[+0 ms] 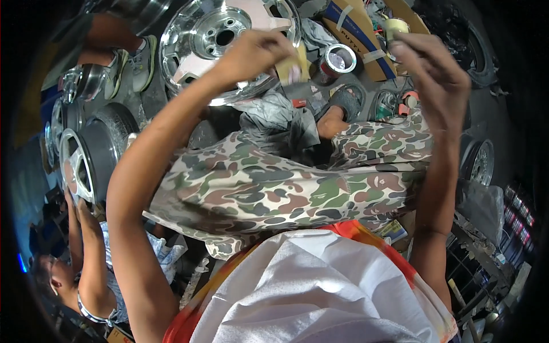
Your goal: Sanding and applying body filler to car rims for refurbishment.
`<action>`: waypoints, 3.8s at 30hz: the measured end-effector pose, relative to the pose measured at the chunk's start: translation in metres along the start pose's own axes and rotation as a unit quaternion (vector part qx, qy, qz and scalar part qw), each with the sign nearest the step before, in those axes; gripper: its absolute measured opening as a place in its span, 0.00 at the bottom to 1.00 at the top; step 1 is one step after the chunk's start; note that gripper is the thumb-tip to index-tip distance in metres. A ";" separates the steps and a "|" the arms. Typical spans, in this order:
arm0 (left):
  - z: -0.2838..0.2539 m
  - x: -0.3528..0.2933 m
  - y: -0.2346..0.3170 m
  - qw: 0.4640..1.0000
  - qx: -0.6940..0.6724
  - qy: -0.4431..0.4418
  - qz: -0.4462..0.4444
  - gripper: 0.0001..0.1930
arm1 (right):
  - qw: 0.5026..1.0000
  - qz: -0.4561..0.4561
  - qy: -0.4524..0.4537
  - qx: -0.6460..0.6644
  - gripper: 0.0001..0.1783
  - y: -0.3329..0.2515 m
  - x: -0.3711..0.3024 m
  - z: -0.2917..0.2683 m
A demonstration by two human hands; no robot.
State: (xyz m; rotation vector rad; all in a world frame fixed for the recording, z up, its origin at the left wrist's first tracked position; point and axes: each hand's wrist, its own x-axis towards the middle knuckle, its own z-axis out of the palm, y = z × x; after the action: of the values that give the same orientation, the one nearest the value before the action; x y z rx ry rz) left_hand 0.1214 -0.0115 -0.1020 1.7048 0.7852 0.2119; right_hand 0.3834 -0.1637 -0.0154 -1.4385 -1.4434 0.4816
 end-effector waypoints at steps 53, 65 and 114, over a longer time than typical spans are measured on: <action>0.009 -0.025 0.075 0.772 0.352 0.219 0.482 0.17 | 0.991 -0.125 0.036 -0.042 0.14 -0.042 -0.023 -0.004; 0.007 -0.027 0.079 0.727 0.409 0.183 0.521 0.10 | 0.962 -0.196 0.068 -0.175 0.13 -0.043 -0.023 0.020; 0.009 -0.031 0.068 0.763 0.432 0.203 0.436 0.11 | 0.851 0.294 -0.003 0.434 0.13 -0.026 -0.030 0.034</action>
State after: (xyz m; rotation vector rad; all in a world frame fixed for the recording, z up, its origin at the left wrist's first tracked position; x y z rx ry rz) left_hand 0.1291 -0.0429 -0.0345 2.9075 0.2979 1.0154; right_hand 0.3358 -0.1845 -0.0189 -1.0662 -0.5698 1.3261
